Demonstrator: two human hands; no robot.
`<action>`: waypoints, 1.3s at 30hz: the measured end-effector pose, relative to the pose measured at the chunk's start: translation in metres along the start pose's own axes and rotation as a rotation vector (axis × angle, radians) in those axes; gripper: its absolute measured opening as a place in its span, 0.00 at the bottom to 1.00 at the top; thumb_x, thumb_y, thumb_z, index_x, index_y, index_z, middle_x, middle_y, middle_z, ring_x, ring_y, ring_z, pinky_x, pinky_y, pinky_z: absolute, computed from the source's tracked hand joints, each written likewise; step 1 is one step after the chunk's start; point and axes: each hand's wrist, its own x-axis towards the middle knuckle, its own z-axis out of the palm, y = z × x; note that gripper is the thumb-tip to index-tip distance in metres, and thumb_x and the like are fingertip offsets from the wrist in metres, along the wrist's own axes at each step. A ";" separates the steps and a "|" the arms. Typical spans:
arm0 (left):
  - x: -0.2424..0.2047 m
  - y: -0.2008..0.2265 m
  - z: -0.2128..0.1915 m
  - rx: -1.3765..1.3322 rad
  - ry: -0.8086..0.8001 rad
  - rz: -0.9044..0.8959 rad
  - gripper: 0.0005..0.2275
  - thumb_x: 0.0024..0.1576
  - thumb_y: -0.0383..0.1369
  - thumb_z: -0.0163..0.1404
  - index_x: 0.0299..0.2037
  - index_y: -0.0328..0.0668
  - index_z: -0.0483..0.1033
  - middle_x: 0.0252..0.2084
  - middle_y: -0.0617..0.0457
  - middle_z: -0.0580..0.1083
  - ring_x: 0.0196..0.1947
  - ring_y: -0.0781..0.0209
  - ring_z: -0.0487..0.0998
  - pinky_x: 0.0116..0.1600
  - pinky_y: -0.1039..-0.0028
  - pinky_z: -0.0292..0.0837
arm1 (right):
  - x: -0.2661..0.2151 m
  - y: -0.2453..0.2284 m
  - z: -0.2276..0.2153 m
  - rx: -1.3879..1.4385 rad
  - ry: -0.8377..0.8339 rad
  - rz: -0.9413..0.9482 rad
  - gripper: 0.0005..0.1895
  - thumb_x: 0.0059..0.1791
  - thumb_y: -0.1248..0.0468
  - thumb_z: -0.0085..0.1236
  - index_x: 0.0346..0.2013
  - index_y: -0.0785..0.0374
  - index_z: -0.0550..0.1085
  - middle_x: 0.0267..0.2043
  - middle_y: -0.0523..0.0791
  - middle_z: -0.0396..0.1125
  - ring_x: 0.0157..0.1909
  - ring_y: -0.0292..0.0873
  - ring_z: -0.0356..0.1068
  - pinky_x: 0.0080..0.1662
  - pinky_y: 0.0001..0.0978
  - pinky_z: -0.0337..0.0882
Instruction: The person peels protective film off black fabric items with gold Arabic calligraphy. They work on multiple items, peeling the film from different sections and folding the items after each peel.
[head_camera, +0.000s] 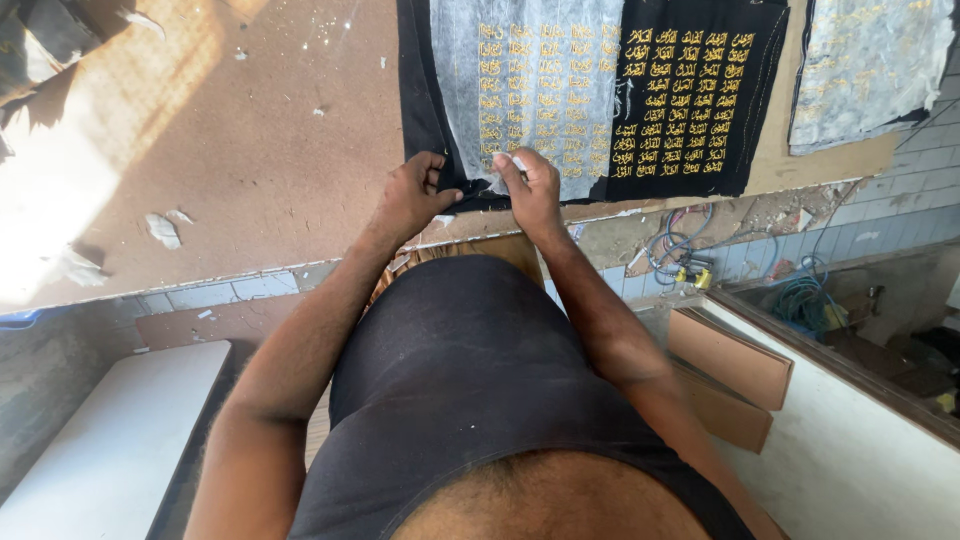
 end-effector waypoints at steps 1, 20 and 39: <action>-0.002 -0.002 0.000 0.056 0.021 0.023 0.21 0.47 0.30 0.68 0.49 0.33 0.74 0.31 0.47 0.75 0.29 0.62 0.75 0.37 0.70 0.75 | 0.002 -0.002 0.002 -0.043 0.034 0.037 0.17 0.59 0.56 0.54 0.35 0.68 0.75 0.31 0.46 0.73 0.33 0.38 0.73 0.37 0.34 0.71; 0.005 0.004 0.010 1.150 0.041 0.554 0.35 0.67 0.57 0.35 0.80 0.44 0.49 0.82 0.52 0.46 0.81 0.60 0.40 0.79 0.51 0.24 | -0.027 -0.011 0.004 -0.581 -0.142 0.037 0.11 0.52 0.60 0.60 0.33 0.65 0.72 0.33 0.50 0.68 0.33 0.54 0.71 0.36 0.47 0.70; 0.032 0.011 0.039 1.180 -0.004 0.587 0.51 0.56 0.74 0.37 0.81 0.42 0.47 0.82 0.42 0.42 0.82 0.50 0.36 0.77 0.44 0.25 | -0.038 0.025 -0.043 -0.651 0.080 0.015 0.11 0.55 0.61 0.60 0.32 0.62 0.71 0.35 0.48 0.69 0.34 0.53 0.72 0.37 0.45 0.72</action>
